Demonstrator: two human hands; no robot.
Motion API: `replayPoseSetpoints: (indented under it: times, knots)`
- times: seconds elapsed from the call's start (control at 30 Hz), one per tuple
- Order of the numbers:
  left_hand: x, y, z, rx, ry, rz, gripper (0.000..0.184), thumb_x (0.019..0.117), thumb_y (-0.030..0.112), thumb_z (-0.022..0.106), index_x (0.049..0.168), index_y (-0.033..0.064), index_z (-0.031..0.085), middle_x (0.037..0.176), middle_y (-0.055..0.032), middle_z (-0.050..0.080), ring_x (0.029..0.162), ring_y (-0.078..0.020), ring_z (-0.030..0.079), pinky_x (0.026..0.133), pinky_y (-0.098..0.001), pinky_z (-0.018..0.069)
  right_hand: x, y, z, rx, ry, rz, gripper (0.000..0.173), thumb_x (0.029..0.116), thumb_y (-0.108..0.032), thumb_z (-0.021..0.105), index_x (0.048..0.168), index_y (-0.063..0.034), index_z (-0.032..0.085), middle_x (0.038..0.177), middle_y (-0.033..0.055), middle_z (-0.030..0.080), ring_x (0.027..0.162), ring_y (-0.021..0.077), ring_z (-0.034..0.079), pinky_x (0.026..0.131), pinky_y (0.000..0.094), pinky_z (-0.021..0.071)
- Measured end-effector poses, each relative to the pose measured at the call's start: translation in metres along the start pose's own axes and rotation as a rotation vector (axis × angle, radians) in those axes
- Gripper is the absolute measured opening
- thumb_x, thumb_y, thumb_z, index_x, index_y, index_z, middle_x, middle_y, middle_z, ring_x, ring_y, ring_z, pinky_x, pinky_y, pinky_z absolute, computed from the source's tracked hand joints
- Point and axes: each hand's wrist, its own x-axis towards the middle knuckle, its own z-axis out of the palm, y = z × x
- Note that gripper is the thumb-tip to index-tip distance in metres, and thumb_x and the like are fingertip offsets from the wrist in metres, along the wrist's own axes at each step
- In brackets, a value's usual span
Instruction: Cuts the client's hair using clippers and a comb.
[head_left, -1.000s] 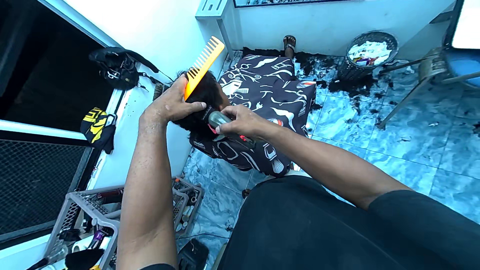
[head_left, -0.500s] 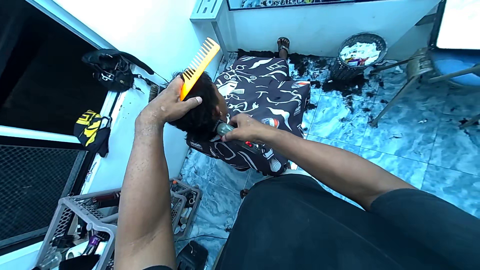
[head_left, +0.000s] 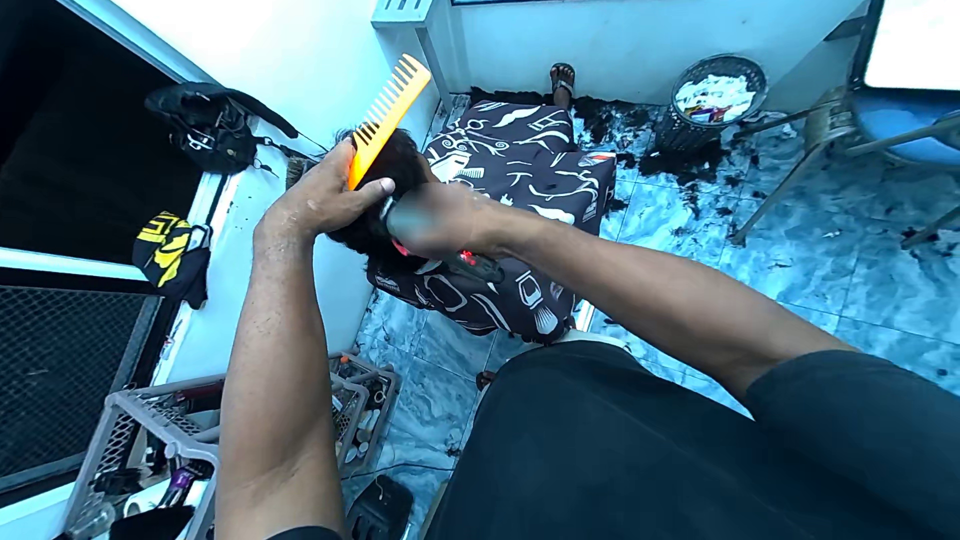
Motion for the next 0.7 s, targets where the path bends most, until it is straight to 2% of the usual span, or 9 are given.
replayPoseSetpoints:
  times: [0.1, 0.17, 0.2, 0.27, 0.3, 0.4, 0.5, 0.6, 0.7]
  knots:
    - [-0.026, 0.004, -0.007, -0.058, 0.294, -0.122, 0.061, 0.1041, 0.059, 0.043, 0.132, 0.0056, 0.055, 0.112, -0.0182, 0.066, 0.106, -0.0283, 0.066, 0.095, -0.0564, 0.0517, -0.045, 0.054, -0.007, -0.09, -0.072, 0.119, 0.034, 0.0842, -0.028, 0.083, 0.102, -0.0011, 0.069, 0.086, 0.0135, 0.068, 0.073, 0.0245, 0.066, 0.069, 0.0482, 0.0572]
    - [-0.06, 0.012, -0.006, 0.059, 0.569, -0.224, 0.066, 0.1088, 0.055, 0.027, 0.122, -0.0012, 0.059, 0.103, -0.0236, 0.066, 0.097, -0.0363, 0.067, 0.087, -0.0594, 0.0513, -0.099, 0.112, -0.018, 0.198, -0.045, 0.299, 0.039, 0.0873, -0.022, 0.079, 0.117, -0.0008, 0.064, 0.093, 0.0147, 0.07, 0.071, 0.0235, 0.069, 0.063, 0.0412, 0.0618]
    - [-0.077, 0.016, 0.002, 0.125, 0.665, -0.237, 0.068, 0.1103, 0.052, 0.022, 0.115, -0.0037, 0.06, 0.092, -0.0251, 0.067, 0.086, -0.0398, 0.068, 0.077, -0.0616, 0.0514, -0.12, 0.131, -0.027, 0.357, 0.009, 0.371, 0.045, 0.087, -0.02, 0.079, 0.125, -0.002, 0.062, 0.098, 0.0142, 0.07, 0.074, 0.0237, 0.07, 0.064, 0.0406, 0.0632]
    - [-0.104, 0.023, 0.036, 0.196, 0.659, -0.168, 0.065, 0.1113, 0.047, 0.025, 0.11, -0.0079, 0.06, 0.079, -0.0269, 0.066, 0.072, -0.0449, 0.068, 0.063, -0.0647, 0.0513, -0.151, 0.15, -0.029, 0.572, 0.124, 0.421, 0.053, 0.0837, -0.021, 0.08, 0.129, -0.0027, 0.059, 0.103, 0.0147, 0.07, 0.08, 0.0263, 0.072, 0.068, 0.0436, 0.0644]
    - [-0.107, 0.019, 0.055, 0.199, 0.651, -0.106, 0.06, 0.1114, 0.046, 0.03, 0.108, -0.0066, 0.06, 0.074, -0.0242, 0.065, 0.066, -0.0426, 0.068, 0.059, -0.0621, 0.0518, -0.156, 0.151, -0.029, 0.622, 0.164, 0.403, 0.055, 0.0832, -0.021, 0.08, 0.13, -0.0018, 0.058, 0.104, 0.0156, 0.07, 0.082, 0.0278, 0.072, 0.07, 0.0456, 0.0648]
    - [-0.102, -0.022, 0.11, 0.129, 0.649, 0.015, 0.051, 0.1098, 0.044, 0.042, 0.104, -0.0012, 0.065, 0.069, -0.0182, 0.065, 0.062, -0.036, 0.067, 0.056, -0.0569, 0.0533, -0.143, 0.141, -0.026, 0.639, 0.201, 0.354, 0.047, 0.0887, -0.018, 0.074, 0.128, -0.0005, 0.056, 0.103, 0.0176, 0.069, 0.085, 0.0297, 0.072, 0.073, 0.0475, 0.0644]
    - [-0.108, -0.069, 0.164, 0.154, 0.543, 0.021, 0.053, 0.1088, 0.046, 0.043, 0.094, -0.0001, 0.065, 0.069, -0.0195, 0.064, 0.063, -0.0396, 0.066, 0.055, -0.0596, 0.0521, -0.112, 0.119, -0.013, 0.458, 0.199, 0.385, 0.041, 0.0963, -0.015, 0.069, 0.133, -0.0027, 0.056, 0.105, 0.0177, 0.069, 0.083, 0.0283, 0.071, 0.073, 0.0443, 0.0632]
    - [-0.132, -0.095, 0.225, 0.122, 0.387, -0.075, 0.052, 0.109, 0.047, 0.041, 0.104, 0.0035, 0.069, 0.086, -0.0193, 0.07, 0.078, -0.0403, 0.071, 0.067, -0.0638, 0.0561, -0.067, 0.105, 0.001, 0.035, 0.167, 0.279, 0.049, 0.0888, -0.028, 0.079, 0.129, -0.0055, 0.063, 0.107, 0.0141, 0.071, 0.088, 0.0248, 0.071, 0.08, 0.0456, 0.0619]
    - [-0.167, -0.093, 0.285, 0.03, 0.54, -0.123, 0.047, 0.1094, 0.041, 0.043, 0.108, 0.0028, 0.07, 0.093, -0.019, 0.072, 0.083, -0.036, 0.072, 0.072, -0.0586, 0.0585, -0.021, 0.086, 0.011, -0.403, 0.164, 0.163, 0.057, 0.0823, -0.043, 0.081, 0.126, -0.0095, 0.068, 0.111, 0.0123, 0.071, 0.102, 0.0271, 0.069, 0.09, 0.0558, 0.0562]
